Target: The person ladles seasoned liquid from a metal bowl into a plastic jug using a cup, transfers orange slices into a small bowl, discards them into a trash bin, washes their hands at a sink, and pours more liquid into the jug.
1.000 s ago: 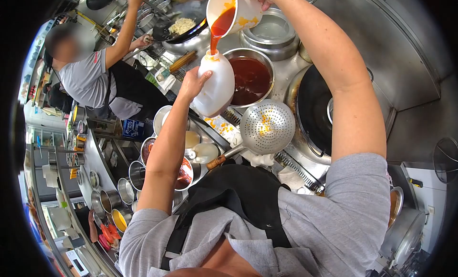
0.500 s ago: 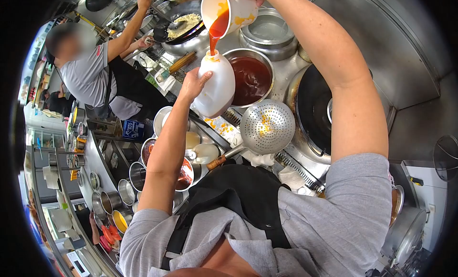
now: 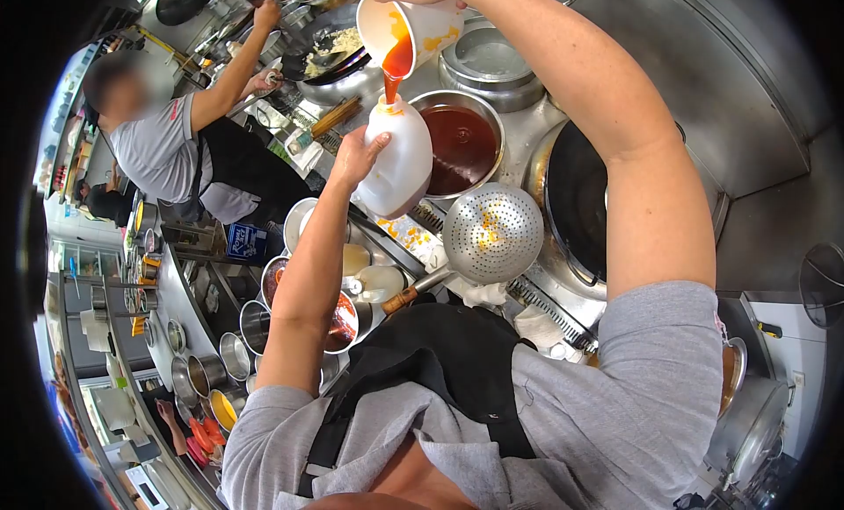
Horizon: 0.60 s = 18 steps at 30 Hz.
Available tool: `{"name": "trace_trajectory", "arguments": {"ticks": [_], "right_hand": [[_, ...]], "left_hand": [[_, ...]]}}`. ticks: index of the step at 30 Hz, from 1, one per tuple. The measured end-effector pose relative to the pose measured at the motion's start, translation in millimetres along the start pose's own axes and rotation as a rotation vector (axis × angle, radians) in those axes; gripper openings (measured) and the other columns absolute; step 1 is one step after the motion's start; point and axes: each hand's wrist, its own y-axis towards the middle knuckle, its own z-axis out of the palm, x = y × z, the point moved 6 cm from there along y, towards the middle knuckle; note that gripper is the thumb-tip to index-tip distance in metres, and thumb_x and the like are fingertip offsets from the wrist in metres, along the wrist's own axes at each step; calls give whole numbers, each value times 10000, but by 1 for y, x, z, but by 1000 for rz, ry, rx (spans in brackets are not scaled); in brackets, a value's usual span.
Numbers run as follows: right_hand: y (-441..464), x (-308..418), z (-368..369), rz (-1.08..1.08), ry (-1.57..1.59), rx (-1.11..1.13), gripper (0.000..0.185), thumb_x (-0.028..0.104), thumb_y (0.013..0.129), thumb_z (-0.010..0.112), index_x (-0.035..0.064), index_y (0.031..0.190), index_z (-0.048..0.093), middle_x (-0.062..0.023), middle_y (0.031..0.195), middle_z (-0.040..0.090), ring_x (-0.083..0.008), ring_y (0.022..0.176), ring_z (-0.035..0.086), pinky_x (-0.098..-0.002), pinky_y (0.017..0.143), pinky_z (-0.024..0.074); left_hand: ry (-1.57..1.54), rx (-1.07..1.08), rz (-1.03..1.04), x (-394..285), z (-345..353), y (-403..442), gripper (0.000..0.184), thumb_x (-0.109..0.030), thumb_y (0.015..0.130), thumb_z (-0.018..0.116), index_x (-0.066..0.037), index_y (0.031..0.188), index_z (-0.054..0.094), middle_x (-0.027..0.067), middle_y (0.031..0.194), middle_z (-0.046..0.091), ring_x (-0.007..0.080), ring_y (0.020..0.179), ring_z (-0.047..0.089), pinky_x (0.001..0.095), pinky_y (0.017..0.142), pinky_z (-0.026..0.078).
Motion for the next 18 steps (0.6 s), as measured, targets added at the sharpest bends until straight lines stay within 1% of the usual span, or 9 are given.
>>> {"name": "trace_trajectory", "arguments": {"ticks": [3,5,9,12,15,18], "right_hand": [[-1,6,-4,-31,-23,-30,544,526,877,505,61,1067,713,-201,1136,670,-365,1073,630,-460,916,490],[-5,15,-8,-61,-106,-30,541,521,868,492,71,1066,718,-199,1132,672,-366,1086,624,-462,926,485],[-25,30,-18,-11,-82,-28,542,519,855,487,77,1067,719,-195,1122,676,-362,1090,624,-464,923,486],[-27,38,-19,-19,-111,-58,546,530,838,500,84,1062,722,-195,1115,679,-358,1087,628,-464,913,494],[-33,46,-17,15,-159,-27,563,551,824,512,86,1064,721,-195,1122,677,-360,1084,630,-467,902,502],[-34,49,-9,-33,-157,-31,574,562,817,520,86,1068,719,-194,1121,678,-363,1081,631,-468,895,507]], "left_hand": [[-23,8,-5,-2,0,-1,492,-415,862,700,26,1076,655,223,911,697,337,855,680,418,789,503],[-8,8,-15,-8,-2,-4,482,-401,861,704,23,1085,654,221,915,698,334,854,680,417,791,503],[-10,13,-42,-11,-2,-5,479,-394,860,708,22,1091,654,219,918,699,333,854,680,416,792,502],[-10,9,-36,-12,-2,-5,481,-397,858,709,24,1087,654,220,920,699,333,855,680,418,795,501],[3,17,-38,-9,0,-3,495,-407,856,708,28,1085,650,228,921,695,342,864,677,424,800,499],[21,14,-17,-2,2,1,511,-418,854,706,34,1085,645,240,928,688,354,878,671,428,801,496]]}}
